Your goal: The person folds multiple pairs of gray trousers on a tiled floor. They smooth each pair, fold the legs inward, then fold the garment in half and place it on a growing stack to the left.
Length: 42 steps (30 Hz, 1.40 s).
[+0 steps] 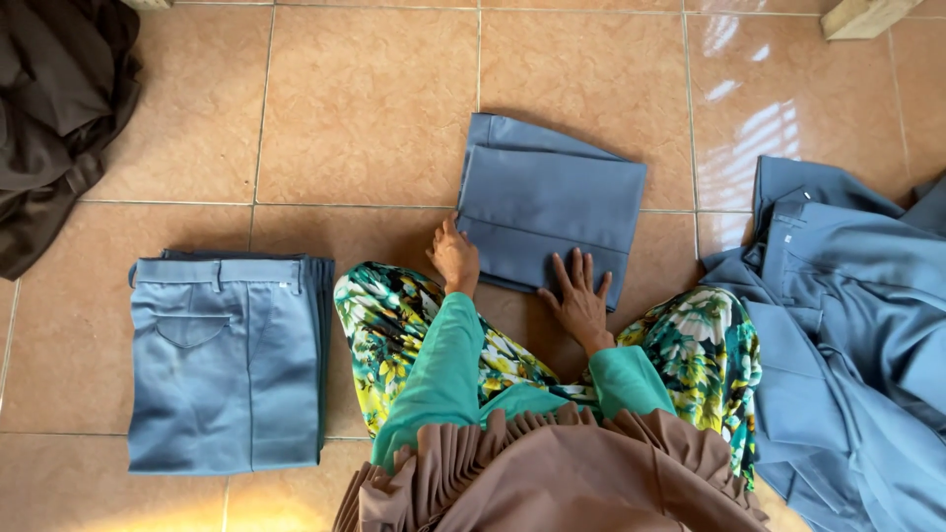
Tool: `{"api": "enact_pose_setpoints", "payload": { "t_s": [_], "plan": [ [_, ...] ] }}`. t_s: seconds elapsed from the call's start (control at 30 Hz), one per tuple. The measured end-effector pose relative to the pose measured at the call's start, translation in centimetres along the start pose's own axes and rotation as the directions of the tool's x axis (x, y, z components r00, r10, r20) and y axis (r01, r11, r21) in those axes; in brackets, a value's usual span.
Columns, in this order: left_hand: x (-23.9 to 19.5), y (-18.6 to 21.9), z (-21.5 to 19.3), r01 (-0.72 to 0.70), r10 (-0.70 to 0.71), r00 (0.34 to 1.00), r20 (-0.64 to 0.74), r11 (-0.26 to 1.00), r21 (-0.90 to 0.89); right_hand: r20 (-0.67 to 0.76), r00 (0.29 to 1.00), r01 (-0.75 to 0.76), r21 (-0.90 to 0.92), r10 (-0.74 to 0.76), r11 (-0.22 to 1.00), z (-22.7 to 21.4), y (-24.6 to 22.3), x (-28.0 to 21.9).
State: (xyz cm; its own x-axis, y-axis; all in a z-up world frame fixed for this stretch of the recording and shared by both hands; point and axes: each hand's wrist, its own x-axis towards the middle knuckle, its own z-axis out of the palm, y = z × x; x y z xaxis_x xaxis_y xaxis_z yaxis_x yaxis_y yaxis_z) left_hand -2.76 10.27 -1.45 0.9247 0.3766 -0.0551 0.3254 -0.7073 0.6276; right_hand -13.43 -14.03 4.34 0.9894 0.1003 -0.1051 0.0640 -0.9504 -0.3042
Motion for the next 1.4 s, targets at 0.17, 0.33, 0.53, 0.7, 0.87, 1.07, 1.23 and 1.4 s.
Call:
{"api": "enact_pose_setpoints", "payload": {
  "t_s": [0.17, 0.33, 0.53, 0.7, 0.87, 1.07, 1.23, 1.4],
  "plan": [
    [-0.9, -0.7, -1.0, 0.121, -0.117, 0.993, 0.032, 0.956, -0.267, 0.151, 0.988, 0.005, -0.082, 0.007, 0.997, -0.9, 0.1, 0.2],
    [0.2, -2.1, 1.0, 0.205, -0.134, 0.964, 0.228, 0.923, -0.326, 0.194, 0.981, 0.013, -0.102, 0.007, 0.995, -1.4, 0.9, 0.0],
    [-0.7, -2.7, 1.6, 0.332, -0.228, 0.900, 0.371, 0.910, -0.249, 0.176, 0.983, -0.027, -0.134, 0.051, 0.991, -2.5, 1.5, -0.9],
    [-6.4, 4.2, -6.4, 0.780, -0.268, 0.611, 0.745, 0.044, -0.624, 0.150, 0.989, -0.013, 0.001, 0.013, 1.000, -4.5, 1.2, -1.8],
    [-10.5, 6.5, -7.8, 0.642, -0.180, 0.674, 0.716, -0.337, -0.689, 0.131, 0.989, 0.061, 0.015, -0.062, 0.998, -2.8, 1.5, -1.3],
    [-12.2, 16.9, -14.4, 0.260, -0.444, 0.838, 0.317, -0.186, -0.948, 0.284, 0.958, -0.179, 0.509, 0.032, 0.842, -4.7, -3.1, 0.1],
    [-11.2, 24.8, -16.5, 0.381, -0.407, 0.856, 0.319, 0.080, -0.921, 0.586, 0.810, -0.561, 0.758, 0.030, 0.333, -8.2, -5.3, 0.2],
    [-5.0, 19.5, -1.9, 0.317, 0.059, 0.938, 0.342, 0.260, -0.912, 0.693, 0.711, -0.650, 0.713, 0.122, -0.263, 3.6, 3.0, 3.7]
  ]
}}
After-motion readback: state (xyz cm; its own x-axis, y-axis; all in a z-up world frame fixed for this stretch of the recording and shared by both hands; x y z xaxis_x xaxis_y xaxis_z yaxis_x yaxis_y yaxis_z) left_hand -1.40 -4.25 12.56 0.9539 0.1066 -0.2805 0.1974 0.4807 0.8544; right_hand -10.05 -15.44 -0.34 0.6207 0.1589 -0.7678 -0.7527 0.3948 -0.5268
